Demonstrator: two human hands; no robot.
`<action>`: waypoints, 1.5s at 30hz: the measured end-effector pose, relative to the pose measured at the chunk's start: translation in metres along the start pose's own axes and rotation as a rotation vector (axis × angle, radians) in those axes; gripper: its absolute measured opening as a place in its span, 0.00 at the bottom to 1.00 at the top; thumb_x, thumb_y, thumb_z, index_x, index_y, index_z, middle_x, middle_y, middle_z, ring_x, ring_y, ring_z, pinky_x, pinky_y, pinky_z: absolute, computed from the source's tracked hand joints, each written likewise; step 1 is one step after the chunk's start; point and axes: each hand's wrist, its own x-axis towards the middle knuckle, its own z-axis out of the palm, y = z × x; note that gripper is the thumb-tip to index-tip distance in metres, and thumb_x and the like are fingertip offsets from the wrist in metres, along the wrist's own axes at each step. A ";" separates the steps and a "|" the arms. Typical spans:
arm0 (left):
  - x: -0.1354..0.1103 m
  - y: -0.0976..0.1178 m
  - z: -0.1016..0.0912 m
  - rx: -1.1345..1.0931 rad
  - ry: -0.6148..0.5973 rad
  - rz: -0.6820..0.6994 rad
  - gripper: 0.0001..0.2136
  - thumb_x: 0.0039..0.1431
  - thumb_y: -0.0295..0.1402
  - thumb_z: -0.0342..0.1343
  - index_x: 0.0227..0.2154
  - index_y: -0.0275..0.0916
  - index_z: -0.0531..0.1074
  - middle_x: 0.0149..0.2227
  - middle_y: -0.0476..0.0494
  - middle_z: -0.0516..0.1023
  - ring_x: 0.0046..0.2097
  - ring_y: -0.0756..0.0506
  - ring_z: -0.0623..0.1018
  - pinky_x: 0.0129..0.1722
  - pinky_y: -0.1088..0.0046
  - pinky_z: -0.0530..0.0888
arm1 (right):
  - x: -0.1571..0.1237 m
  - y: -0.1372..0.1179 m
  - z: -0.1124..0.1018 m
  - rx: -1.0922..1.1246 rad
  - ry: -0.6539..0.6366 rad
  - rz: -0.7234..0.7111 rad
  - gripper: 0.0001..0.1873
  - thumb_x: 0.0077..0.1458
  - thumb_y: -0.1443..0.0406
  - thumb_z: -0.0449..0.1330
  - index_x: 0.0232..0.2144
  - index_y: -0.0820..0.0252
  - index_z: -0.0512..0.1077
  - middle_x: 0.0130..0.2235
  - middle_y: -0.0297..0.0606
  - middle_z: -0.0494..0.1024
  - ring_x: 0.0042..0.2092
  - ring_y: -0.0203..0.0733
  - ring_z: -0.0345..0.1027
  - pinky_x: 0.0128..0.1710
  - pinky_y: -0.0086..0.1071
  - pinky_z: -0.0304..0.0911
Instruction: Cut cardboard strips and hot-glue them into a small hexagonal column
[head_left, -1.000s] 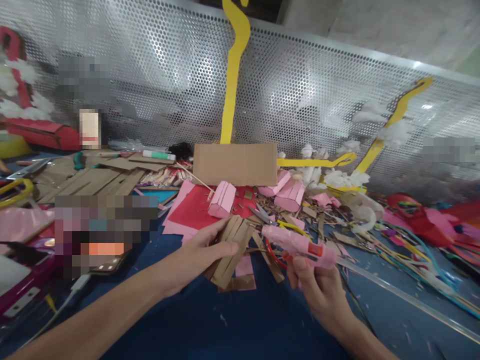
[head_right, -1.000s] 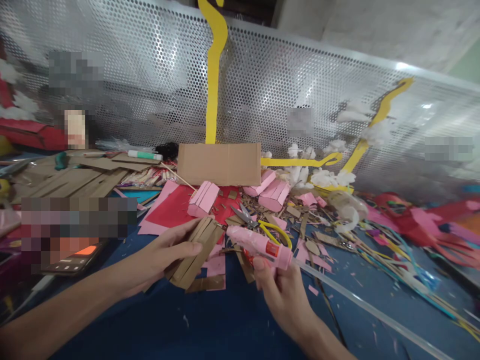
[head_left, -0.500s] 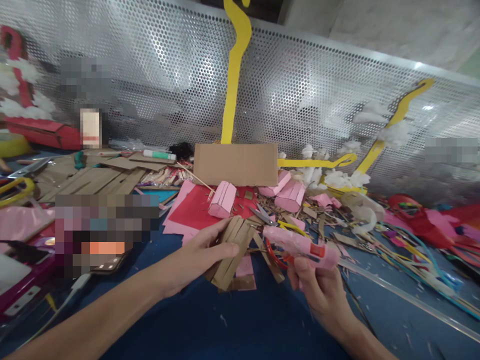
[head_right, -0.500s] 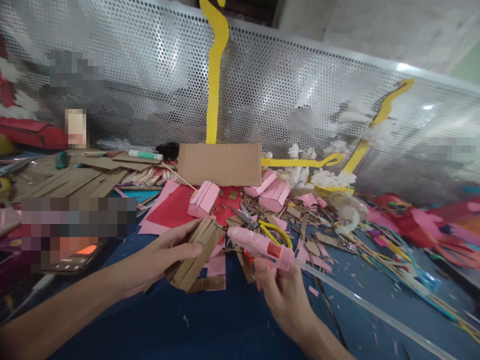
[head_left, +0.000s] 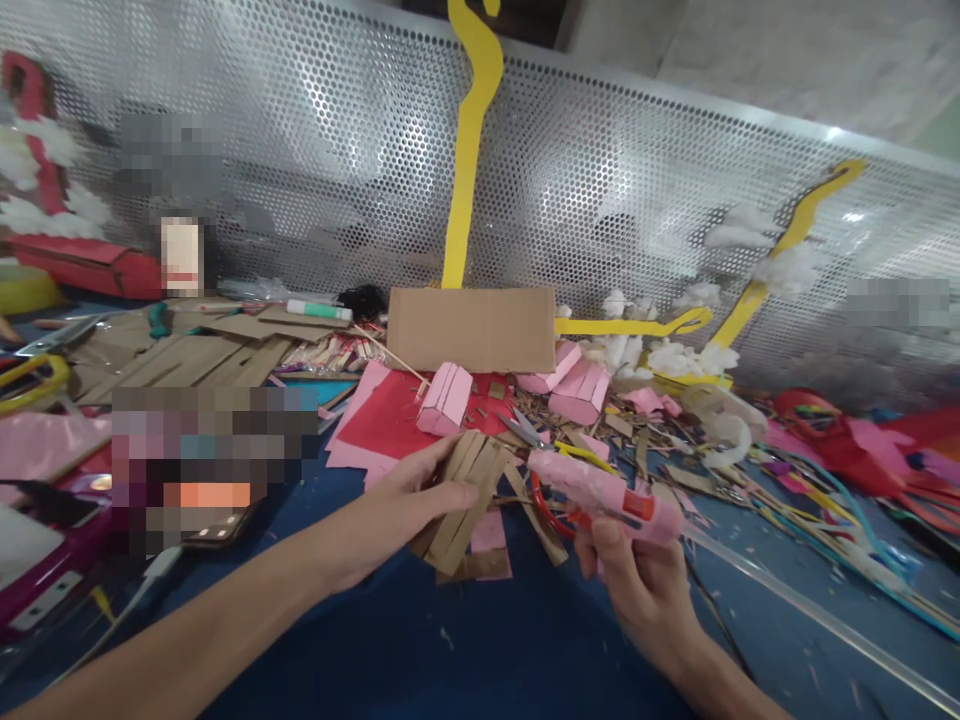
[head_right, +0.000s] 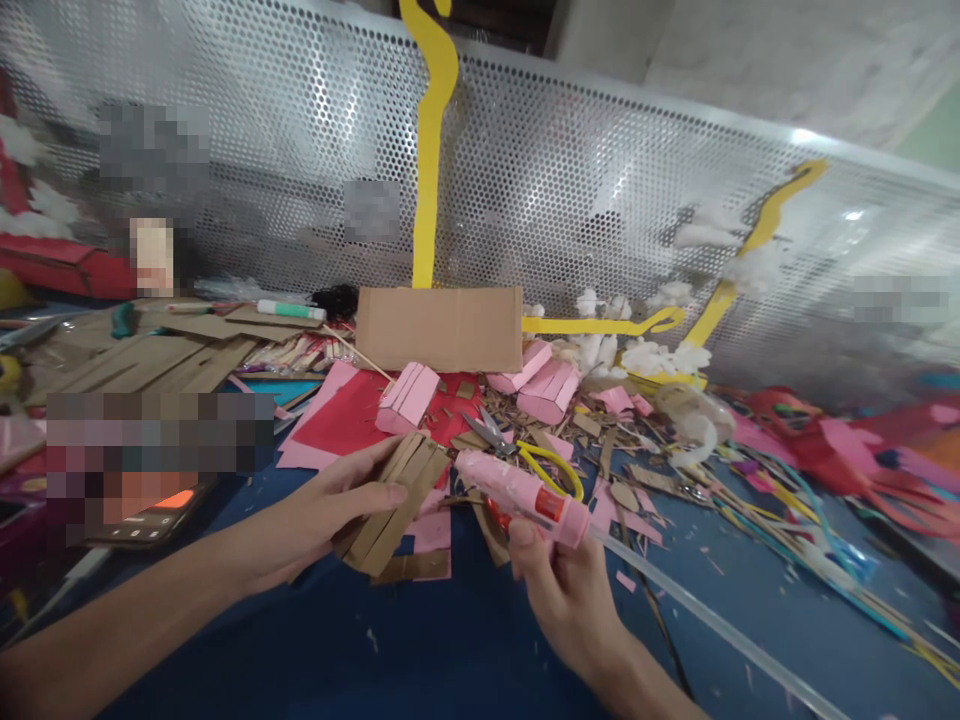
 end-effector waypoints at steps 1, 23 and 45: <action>0.000 0.000 0.000 0.002 0.000 -0.001 0.32 0.61 0.40 0.66 0.67 0.44 0.67 0.64 0.35 0.76 0.65 0.31 0.74 0.62 0.53 0.70 | 0.000 0.000 0.000 0.005 -0.009 0.005 0.33 0.74 0.50 0.49 0.19 0.57 0.66 0.18 0.31 0.66 0.20 0.34 0.59 0.19 0.28 0.56; 0.005 -0.012 -0.004 0.003 -0.073 0.163 0.40 0.56 0.39 0.70 0.69 0.43 0.61 0.65 0.34 0.73 0.65 0.32 0.72 0.65 0.51 0.67 | -0.002 -0.001 -0.003 0.028 -0.025 0.102 0.35 0.73 0.46 0.49 0.16 0.55 0.66 0.18 0.33 0.66 0.20 0.38 0.57 0.21 0.32 0.54; 0.006 -0.015 -0.003 0.243 0.085 0.498 0.28 0.60 0.37 0.70 0.60 0.46 0.66 0.56 0.40 0.76 0.57 0.39 0.76 0.54 0.64 0.75 | -0.009 0.003 0.000 0.200 0.039 -0.103 0.27 0.75 0.52 0.50 0.24 0.55 0.70 0.21 0.31 0.72 0.21 0.36 0.63 0.21 0.28 0.59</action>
